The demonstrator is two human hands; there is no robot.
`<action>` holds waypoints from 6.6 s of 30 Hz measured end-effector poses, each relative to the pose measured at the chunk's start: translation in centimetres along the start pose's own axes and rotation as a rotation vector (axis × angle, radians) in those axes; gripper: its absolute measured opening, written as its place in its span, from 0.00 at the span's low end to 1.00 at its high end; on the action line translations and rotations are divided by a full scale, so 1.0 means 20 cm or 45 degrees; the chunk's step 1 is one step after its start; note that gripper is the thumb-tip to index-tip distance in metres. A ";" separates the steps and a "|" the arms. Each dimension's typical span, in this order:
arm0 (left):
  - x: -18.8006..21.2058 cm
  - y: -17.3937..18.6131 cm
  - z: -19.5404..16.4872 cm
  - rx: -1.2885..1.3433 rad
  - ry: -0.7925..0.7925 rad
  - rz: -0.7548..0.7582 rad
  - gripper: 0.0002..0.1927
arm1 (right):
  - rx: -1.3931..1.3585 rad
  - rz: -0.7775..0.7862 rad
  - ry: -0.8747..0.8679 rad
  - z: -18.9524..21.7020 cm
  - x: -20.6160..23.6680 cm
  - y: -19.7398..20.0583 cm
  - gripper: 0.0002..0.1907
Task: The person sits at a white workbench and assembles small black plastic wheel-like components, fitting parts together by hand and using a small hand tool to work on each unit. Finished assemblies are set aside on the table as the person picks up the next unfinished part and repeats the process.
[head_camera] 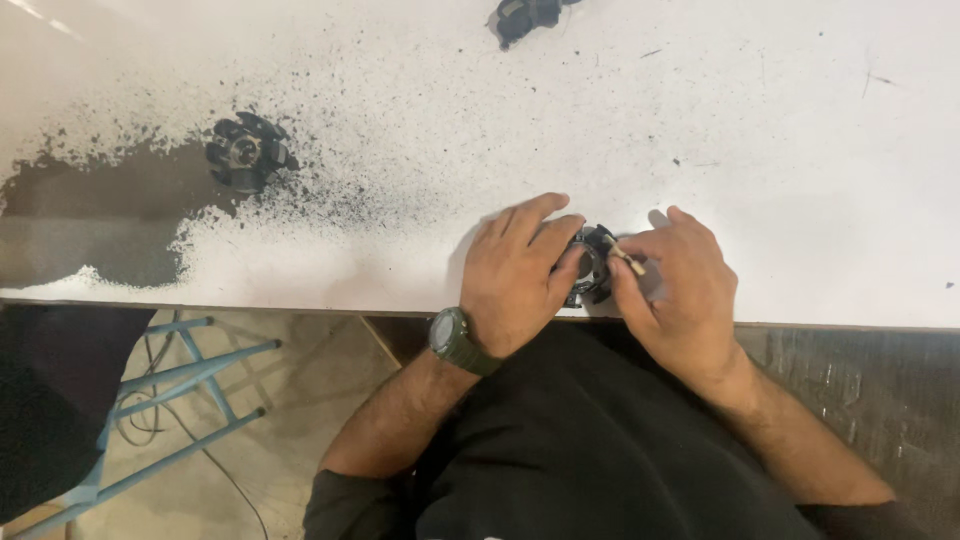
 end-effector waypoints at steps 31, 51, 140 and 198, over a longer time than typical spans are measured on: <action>0.03 0.02 -0.02 0.212 0.066 0.098 0.08 | 0.064 0.069 0.192 -0.05 0.05 -0.05 0.17; 0.09 0.01 0.08 0.296 0.024 0.197 0.06 | 0.166 0.108 0.229 -0.07 0.06 -0.05 0.15; 0.07 -0.15 -0.04 0.099 0.089 -0.102 0.07 | 0.179 0.124 0.118 0.02 0.04 -0.01 0.15; 0.08 0.01 -0.01 0.255 0.093 0.060 0.08 | 0.135 0.015 0.307 -0.01 0.04 -0.06 0.17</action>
Point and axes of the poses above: each hand's wrist, its own x-axis away from the middle knuckle, its own y-axis out of the back of the hand, z = x × y, the point moved 1 cm from there along -x, towards the middle knuckle, and after that the axes turned 12 degrees about -x, right-handed, at the moved point
